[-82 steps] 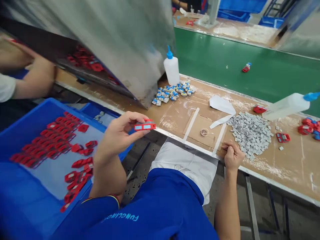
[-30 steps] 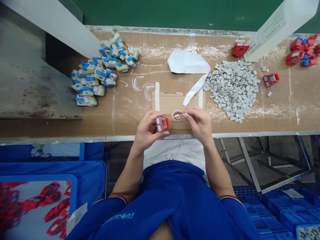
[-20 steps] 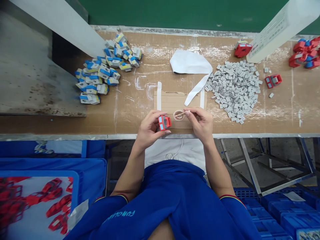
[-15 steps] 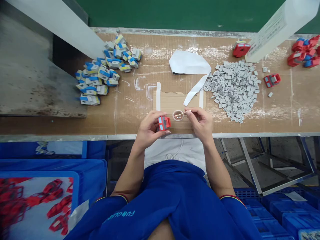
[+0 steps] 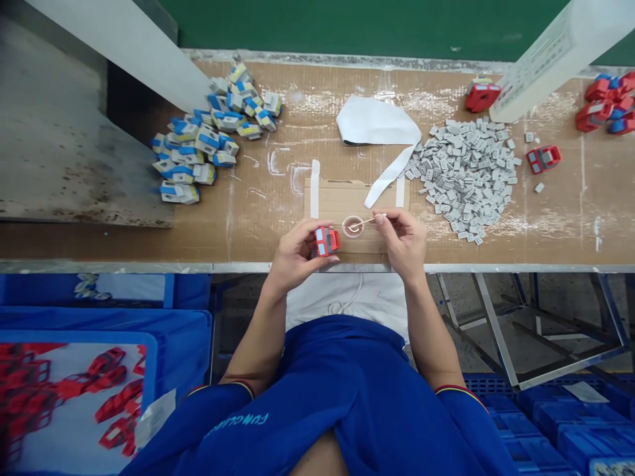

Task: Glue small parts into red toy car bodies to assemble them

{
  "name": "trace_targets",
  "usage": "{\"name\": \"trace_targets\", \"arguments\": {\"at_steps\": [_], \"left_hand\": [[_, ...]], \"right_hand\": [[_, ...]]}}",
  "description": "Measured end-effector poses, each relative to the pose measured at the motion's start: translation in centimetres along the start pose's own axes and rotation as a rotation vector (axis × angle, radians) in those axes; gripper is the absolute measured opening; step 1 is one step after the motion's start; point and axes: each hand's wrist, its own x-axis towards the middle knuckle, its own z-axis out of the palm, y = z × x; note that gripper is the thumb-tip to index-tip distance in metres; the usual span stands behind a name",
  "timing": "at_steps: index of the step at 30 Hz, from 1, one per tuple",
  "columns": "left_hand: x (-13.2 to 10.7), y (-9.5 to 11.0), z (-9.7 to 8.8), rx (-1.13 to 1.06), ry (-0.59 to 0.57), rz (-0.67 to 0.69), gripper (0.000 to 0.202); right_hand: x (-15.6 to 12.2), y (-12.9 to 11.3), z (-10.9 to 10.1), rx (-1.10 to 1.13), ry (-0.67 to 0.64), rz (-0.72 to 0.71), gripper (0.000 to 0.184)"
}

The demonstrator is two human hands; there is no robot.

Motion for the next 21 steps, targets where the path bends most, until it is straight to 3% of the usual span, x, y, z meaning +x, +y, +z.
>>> {"name": "trace_targets", "arguments": {"at_steps": [6, 13, 21], "left_hand": [[0.1, 0.1, 0.2, 0.003, 0.017, -0.012, 0.060], [0.2, 0.5, 0.4, 0.025, 0.010, -0.001, 0.057], [0.3, 0.6, 0.4, 0.033, 0.011, 0.023, 0.057]], "right_hand": [[-0.4, -1.5, 0.3, -0.043, -0.011, -0.103, 0.026], [-0.8, -4.4, 0.8, -0.218, -0.202, -0.355, 0.016], [-0.6, -4.5, 1.1, -0.308, -0.298, -0.443, 0.010]]}}
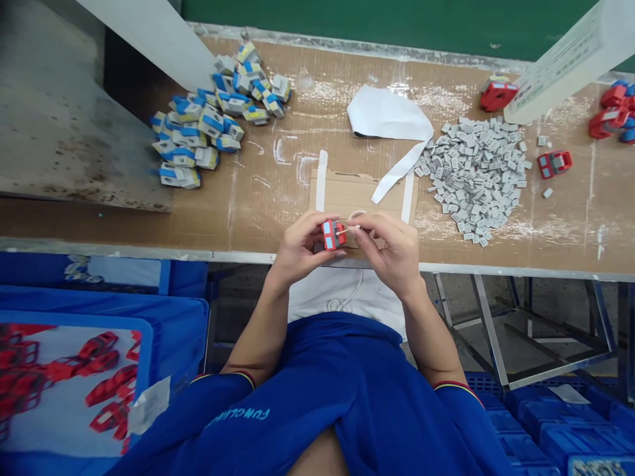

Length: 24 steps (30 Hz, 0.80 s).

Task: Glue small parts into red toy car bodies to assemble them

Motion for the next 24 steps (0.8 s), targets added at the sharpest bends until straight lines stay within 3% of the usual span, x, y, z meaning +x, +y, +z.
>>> {"name": "trace_targets", "arguments": {"at_steps": [10, 15, 24], "left_hand": [[0.03, 0.19, -0.02, 0.014, -0.001, 0.028, 0.056], [-0.02, 0.12, -0.06, 0.028, -0.009, -0.001, 0.058], [-0.15, 0.31, -0.05, 0.025, 0.000, -0.031, 0.059]], "right_hand": [[0.16, -0.37, -0.37, -0.070, -0.082, -0.041, 0.011], [0.49, -0.36, -0.24, -0.085, -0.099, -0.014, 0.015], [0.76, -0.53, -0.43, -0.101, -0.136, -0.088, 0.013]]}}
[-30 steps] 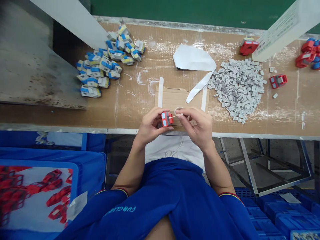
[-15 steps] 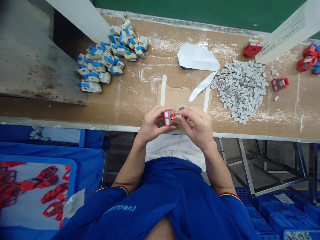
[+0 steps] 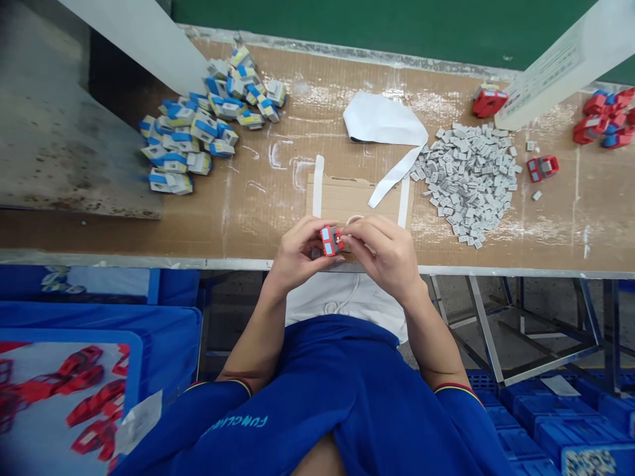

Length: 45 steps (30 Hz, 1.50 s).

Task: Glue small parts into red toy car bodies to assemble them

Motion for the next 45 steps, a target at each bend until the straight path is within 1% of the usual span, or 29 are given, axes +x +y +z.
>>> {"name": "trace_targets", "arguments": {"at_steps": [5, 12, 16, 19, 24, 27, 32, 34, 35, 37, 39, 40, 41, 43, 45], "left_hand": [[-0.2, 0.2, -0.1, 0.033, 0.007, 0.014, 0.058], [-0.6, 0.5, 0.1, 0.073, 0.039, 0.043, 0.054], [-0.6, 0.4, 0.4, 0.073, 0.050, 0.040, 0.054], [-0.5, 0.3, 0.4, 0.067, 0.063, 0.031, 0.056], [-0.4, 0.1, 0.2, 0.023, 0.063, 0.007, 0.054], [-0.5, -0.3, 0.1, -0.081, 0.049, -0.005, 0.056], [-0.8, -1.0, -0.3, -0.195, 0.017, -0.107, 0.059], [-0.9, -1.0, -0.5, -0.224, 0.011, -0.110, 0.060], [-0.8, -1.0, -0.7, -0.232, 0.013, -0.098, 0.060], [-0.8, -1.0, -0.9, -0.230, 0.020, -0.067, 0.059], [-0.7, -0.9, -1.0, -0.217, 0.027, -0.051, 0.058], [-0.7, -0.9, -1.0, -0.212, 0.025, -0.050, 0.057], [-0.7, -0.9, -1.0, -0.208, 0.022, -0.056, 0.057], [-0.7, -1.0, -0.9, -0.212, 0.015, -0.073, 0.058], [-0.8, -1.1, -0.9, -0.222, 0.010, -0.086, 0.059]], "right_hand": [[0.3, 0.3, 0.0, 0.030, 0.006, -0.001, 0.012], [0.7, 0.7, -0.7, 0.062, -0.100, -0.004, 0.010], [0.9, 0.7, -0.8, 0.074, -0.092, -0.033, 0.011], [0.8, 0.7, -1.2, 0.108, -0.015, -0.010, 0.012], [-0.5, 2.3, -2.1, 0.130, 0.235, 0.077, 0.008], [-1.5, 3.5, -1.5, 0.078, 0.271, 0.133, 0.010], [-2.4, 3.7, 0.9, 0.024, 0.171, 0.197, 0.020], [-2.4, 3.8, 1.2, 0.027, 0.135, 0.210, 0.023], [-2.3, 3.9, 1.0, 0.026, 0.135, 0.210, 0.027], [-2.0, 4.7, -0.1, -0.013, 0.183, 0.214, 0.033], [-1.5, 5.8, -2.1, -0.113, 0.249, 0.235, 0.029], [-1.3, 6.5, -3.2, -0.184, 0.256, 0.253, 0.026], [-1.0, 7.1, -4.4, -0.255, 0.230, 0.269, 0.023], [-0.5, 8.3, -6.2, -0.371, 0.118, 0.299, 0.020], [-0.2, 9.2, -7.3, -0.442, 0.026, 0.325, 0.022]]}}
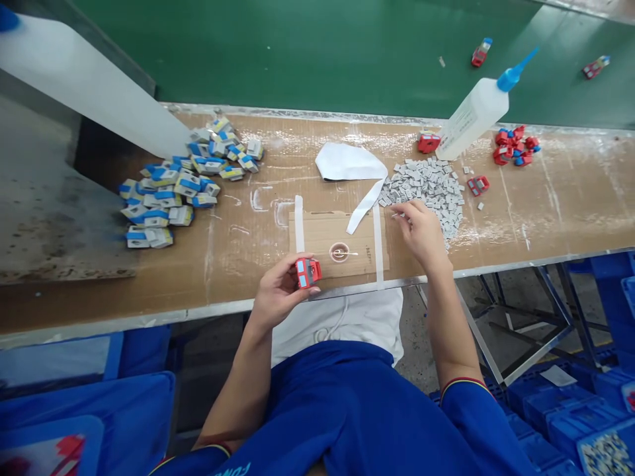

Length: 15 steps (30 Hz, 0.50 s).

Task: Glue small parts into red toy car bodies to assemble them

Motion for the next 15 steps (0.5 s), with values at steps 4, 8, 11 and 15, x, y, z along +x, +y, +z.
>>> {"name": "trace_targets", "arguments": {"at_steps": [4, 8, 11, 15], "left_hand": [[-0.1, -0.1, 0.1, -0.005, 0.000, -0.014, 0.060], [0.0, 0.0, 0.2, -0.013, 0.002, -0.004, 0.059], [0.0, 0.0, 0.2, -0.011, 0.002, 0.005, 0.059], [0.0, 0.0, 0.2, 0.001, 0.004, -0.008, 0.062]], "right_hand": [[0.8, 0.8, 0.4, -0.093, -0.081, 0.027, 0.019], [0.7, 0.4, 0.8, -0.027, -0.086, 0.036, 0.013], [-0.4, -0.6, 0.2, 0.241, -0.038, 0.119, 0.009], [-2.5, -2.4, -0.5, 0.631, 0.018, 0.340, 0.028]]}}
